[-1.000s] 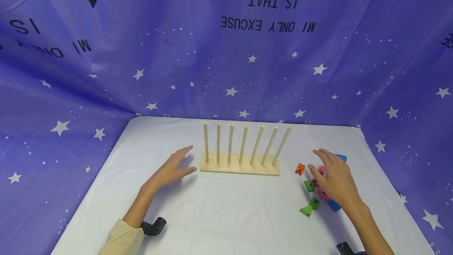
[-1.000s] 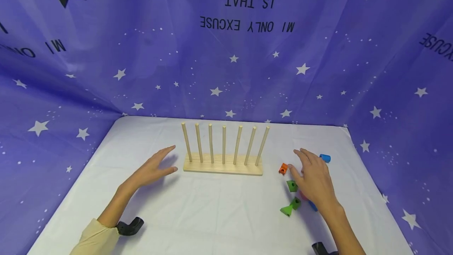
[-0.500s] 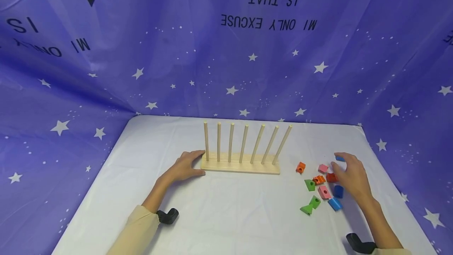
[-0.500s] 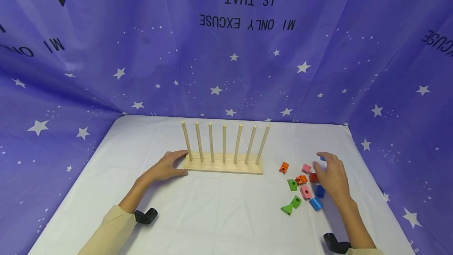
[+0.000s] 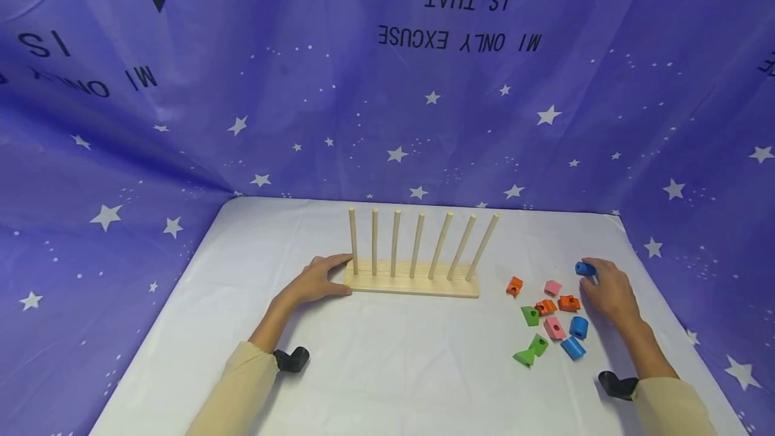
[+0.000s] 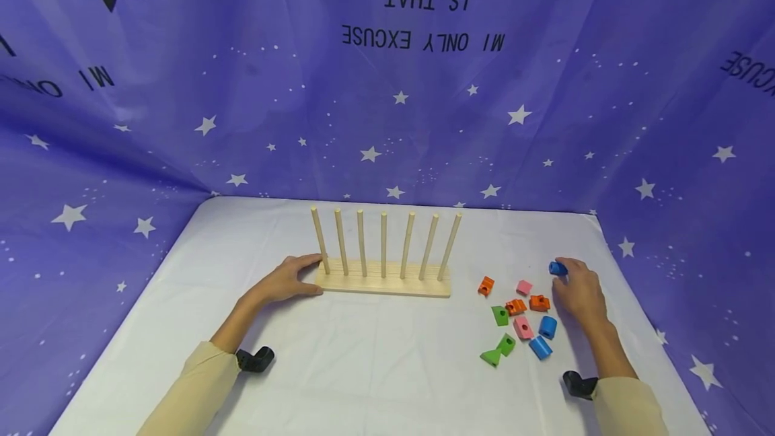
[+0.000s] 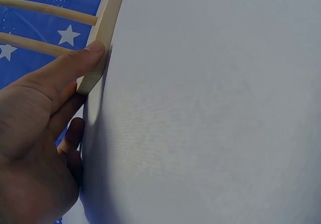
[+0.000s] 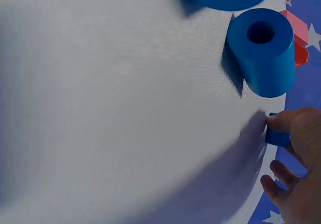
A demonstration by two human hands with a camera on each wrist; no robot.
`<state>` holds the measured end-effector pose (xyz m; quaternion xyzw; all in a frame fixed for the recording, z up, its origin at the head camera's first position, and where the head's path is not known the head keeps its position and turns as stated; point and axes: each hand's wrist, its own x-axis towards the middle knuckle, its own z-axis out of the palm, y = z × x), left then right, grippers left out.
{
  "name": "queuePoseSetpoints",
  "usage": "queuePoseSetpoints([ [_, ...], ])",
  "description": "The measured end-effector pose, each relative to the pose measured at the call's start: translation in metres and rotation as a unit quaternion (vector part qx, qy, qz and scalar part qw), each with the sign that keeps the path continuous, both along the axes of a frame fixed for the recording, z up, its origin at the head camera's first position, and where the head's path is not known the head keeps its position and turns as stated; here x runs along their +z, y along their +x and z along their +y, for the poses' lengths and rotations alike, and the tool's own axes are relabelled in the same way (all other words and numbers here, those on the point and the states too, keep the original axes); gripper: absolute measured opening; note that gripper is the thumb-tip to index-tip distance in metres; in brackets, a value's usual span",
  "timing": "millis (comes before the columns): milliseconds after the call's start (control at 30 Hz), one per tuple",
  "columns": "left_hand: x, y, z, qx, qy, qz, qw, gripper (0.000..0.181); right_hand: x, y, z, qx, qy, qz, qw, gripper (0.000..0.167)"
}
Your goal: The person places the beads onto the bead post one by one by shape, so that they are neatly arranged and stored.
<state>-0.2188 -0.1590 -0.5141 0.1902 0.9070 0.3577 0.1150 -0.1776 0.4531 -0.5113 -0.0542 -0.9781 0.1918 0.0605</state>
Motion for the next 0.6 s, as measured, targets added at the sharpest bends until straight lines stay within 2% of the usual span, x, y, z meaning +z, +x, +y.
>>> queuePoseSetpoints([
  [167, 0.000, -0.002, 0.000, 0.006, -0.002, -0.018, 0.9998, 0.080, -0.001, -0.002, 0.000, -0.025, 0.003, -0.010, 0.9996, 0.042],
  [267, 0.001, -0.003, -0.001, 0.008, 0.000, -0.024, 0.9997, 0.079, 0.006, -0.001, -0.006, -0.034, -0.015, 0.007, 0.9993, 0.043],
  [400, 0.001, -0.004, -0.001, 0.011, 0.003, -0.024, 0.9996, 0.079, 0.023, 0.006, -0.027, -0.018, -0.062, 0.065, 0.9958, 0.042],
  [600, 0.003, -0.002, 0.000, 0.017, 0.009, -0.038, 0.9991, 0.079, 0.058, 0.023, -0.083, 0.020, -0.105, 0.171, 0.9794, 0.036],
])
